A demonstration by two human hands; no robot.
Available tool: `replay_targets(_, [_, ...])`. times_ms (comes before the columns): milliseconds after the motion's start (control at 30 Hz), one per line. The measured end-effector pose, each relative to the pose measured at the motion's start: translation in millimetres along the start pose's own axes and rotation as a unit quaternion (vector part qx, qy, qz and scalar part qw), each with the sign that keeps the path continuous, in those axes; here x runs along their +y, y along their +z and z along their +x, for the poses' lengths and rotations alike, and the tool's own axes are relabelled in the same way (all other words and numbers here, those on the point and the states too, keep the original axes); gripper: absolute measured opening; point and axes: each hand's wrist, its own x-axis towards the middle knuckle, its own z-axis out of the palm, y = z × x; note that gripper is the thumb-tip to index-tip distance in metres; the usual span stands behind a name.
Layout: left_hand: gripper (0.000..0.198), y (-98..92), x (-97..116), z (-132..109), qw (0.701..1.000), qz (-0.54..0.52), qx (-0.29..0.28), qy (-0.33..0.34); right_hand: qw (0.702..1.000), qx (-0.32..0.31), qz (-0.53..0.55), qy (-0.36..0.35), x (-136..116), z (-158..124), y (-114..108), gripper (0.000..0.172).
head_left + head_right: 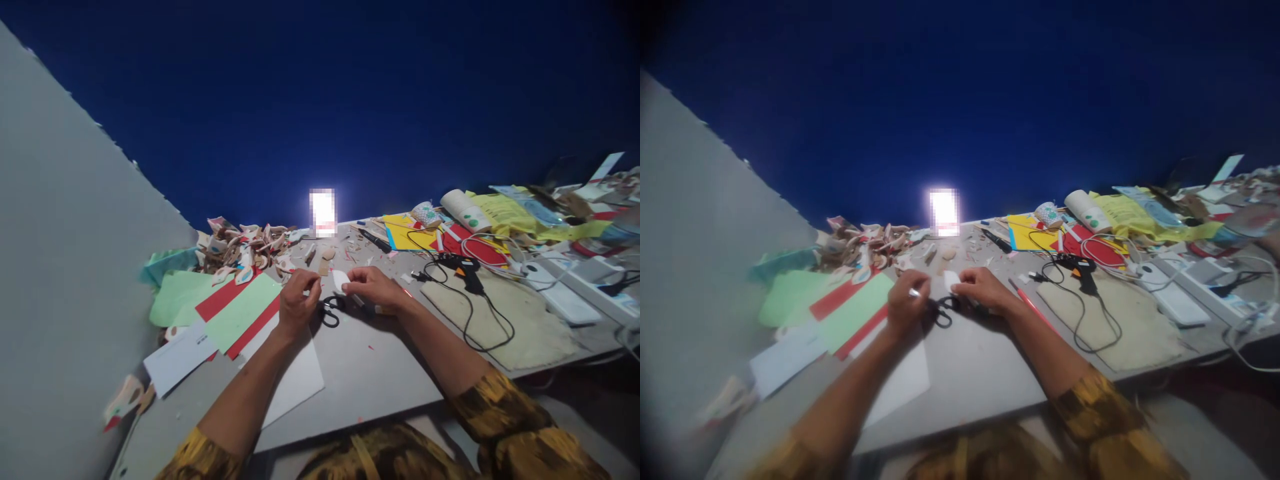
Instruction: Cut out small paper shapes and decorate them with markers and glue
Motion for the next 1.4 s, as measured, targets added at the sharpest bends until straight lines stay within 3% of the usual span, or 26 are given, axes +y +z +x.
replay_targets(100, [0.007, -0.4, 3, -4, 0.999, 0.017, -0.040, 0.023, 1.000, -0.025, 0.007, 0.006, -6, -7, 4, 0.017])
replay_targets(267, [0.006, 1.3, -4, -3, 1.000, 0.008, 0.003, 0.008, 0.993, 0.010, -0.118, -0.021, -8, -11, 15, 0.014])
replay_targets(433, [0.007, 5.7, -10, -1, 0.991, -0.052, 0.006, -0.121, 0.951, 0.014, -0.308, -0.023, -5, -11, 25, 0.017])
replay_targets(500, [0.010, 8.5, -10, -3, 0.979, -0.100, 0.006, -0.176, 0.944, 0.037, -0.324, -0.045, -9, -11, 16, 0.020])
replay_targets(600, [0.010, 11.9, -10, -5, 0.967, -0.141, 0.000, -0.212, 0.927, 0.167, -0.325, -0.081, -25, -19, -15, 0.014])
replay_targets(667, [0.009, 13.0, -10, -5, 0.963, -0.155, -0.007, -0.222, 0.915, 0.201, -0.345, -0.063, -34, -31, -38, 0.015])
replay_targets(767, [0.010, 12.9, -11, -3, 0.957, -0.171, -0.020, -0.233, 0.876, 0.133, -0.464, 0.010, -34, -54, -55, 0.011])
replay_targets(933, [0.015, 12.2, -17, 0, 0.944, -0.202, -0.029, -0.259, 0.821, 0.013, -0.568, 0.059, -1, -74, -47, 0.015])
replay_targets(1033, [0.015, 12.8, -18, 0, 0.937, -0.223, -0.031, -0.268, 0.825, 0.012, -0.563, 0.042, 4, -74, -44, 0.008])
replay_targets(1233, [0.015, 15.0, -16, -3, 0.937, -0.227, -0.022, -0.264, 0.906, 0.024, -0.423, -0.022, -34, -50, -30, 0.018])
replay_targets(1300, [0.014, 15.2, -17, -3, 0.941, -0.222, -0.014, -0.255, 0.908, 0.022, -0.415, -0.056, -42, -37, -16, 0.021])
replay_targets(1400, [0.010, 14.2, -19, -3, 0.958, -0.186, 0.002, -0.219, 0.888, 0.054, -0.451, -0.065, -41, -23, 7, 0.022])
